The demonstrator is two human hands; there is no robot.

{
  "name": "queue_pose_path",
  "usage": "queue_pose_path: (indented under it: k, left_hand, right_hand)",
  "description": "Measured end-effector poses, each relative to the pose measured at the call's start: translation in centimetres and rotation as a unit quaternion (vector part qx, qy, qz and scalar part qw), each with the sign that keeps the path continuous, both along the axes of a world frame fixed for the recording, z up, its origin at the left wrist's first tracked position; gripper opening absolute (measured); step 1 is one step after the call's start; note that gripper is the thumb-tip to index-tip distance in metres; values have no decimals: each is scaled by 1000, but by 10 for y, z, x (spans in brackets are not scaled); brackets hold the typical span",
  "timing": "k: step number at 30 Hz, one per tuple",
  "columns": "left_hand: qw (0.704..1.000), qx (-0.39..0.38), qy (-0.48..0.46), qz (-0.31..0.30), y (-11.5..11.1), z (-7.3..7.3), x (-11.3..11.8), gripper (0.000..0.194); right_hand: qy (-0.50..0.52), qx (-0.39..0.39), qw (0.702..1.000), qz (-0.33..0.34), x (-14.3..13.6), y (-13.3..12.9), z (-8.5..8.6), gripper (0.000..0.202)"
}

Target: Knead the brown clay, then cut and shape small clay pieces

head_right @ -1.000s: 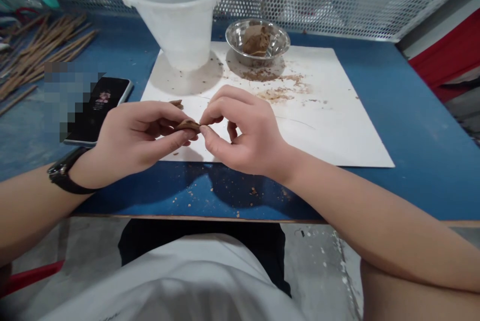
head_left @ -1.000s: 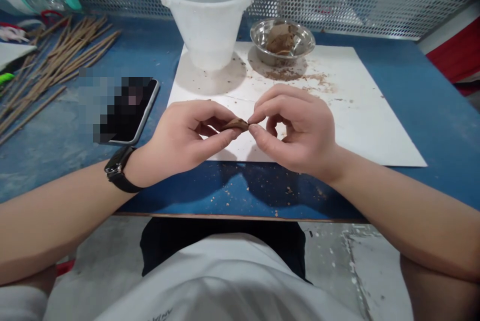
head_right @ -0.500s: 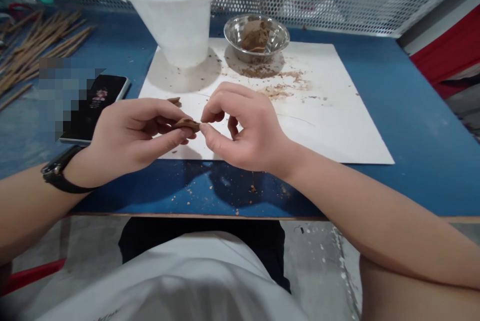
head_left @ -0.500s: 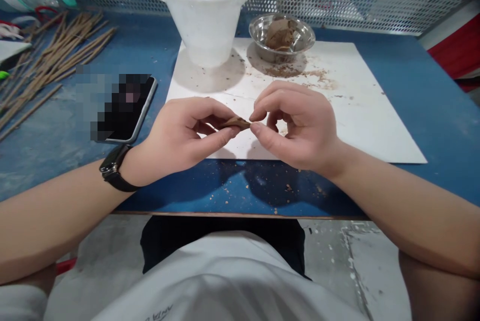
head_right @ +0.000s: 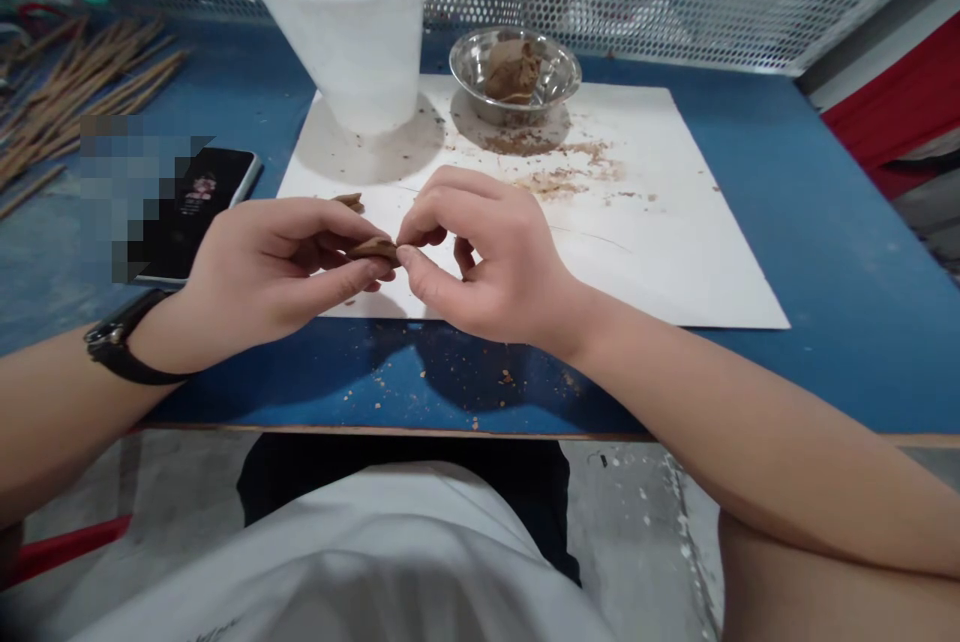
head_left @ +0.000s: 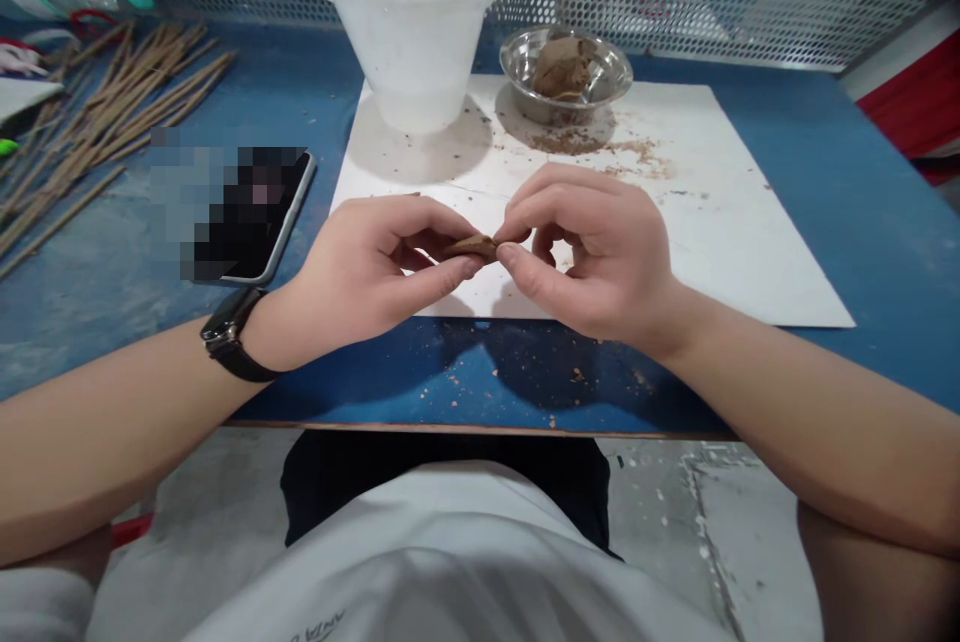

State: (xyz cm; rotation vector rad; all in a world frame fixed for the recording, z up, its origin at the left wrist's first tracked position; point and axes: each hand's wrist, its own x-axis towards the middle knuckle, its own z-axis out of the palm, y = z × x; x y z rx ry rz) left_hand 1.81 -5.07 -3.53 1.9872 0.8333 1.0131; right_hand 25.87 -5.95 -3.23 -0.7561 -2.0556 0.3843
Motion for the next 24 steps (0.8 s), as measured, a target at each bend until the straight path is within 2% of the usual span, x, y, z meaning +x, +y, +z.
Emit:
queue_pose_path:
  k: [3, 13, 19, 24]
  left_hand:
    - [1000, 0, 4, 3, 0, -1, 0, 14]
    - [999, 6, -35, -4, -1, -6, 1, 19]
    - [999, 15, -51, -13, 1, -8, -2, 31]
    - [999, 41, -27, 3, 1, -7, -2, 23]
  right_hand:
    - [9, 2, 1000, -9, -1, 0, 0, 2]
    - [20, -14, 1000, -16, -2, 0, -1, 7]
    - [32, -39, 999, -4, -2, -1, 0, 8]
    - [43, -60, 997, -14, -3, -2, 0, 11]
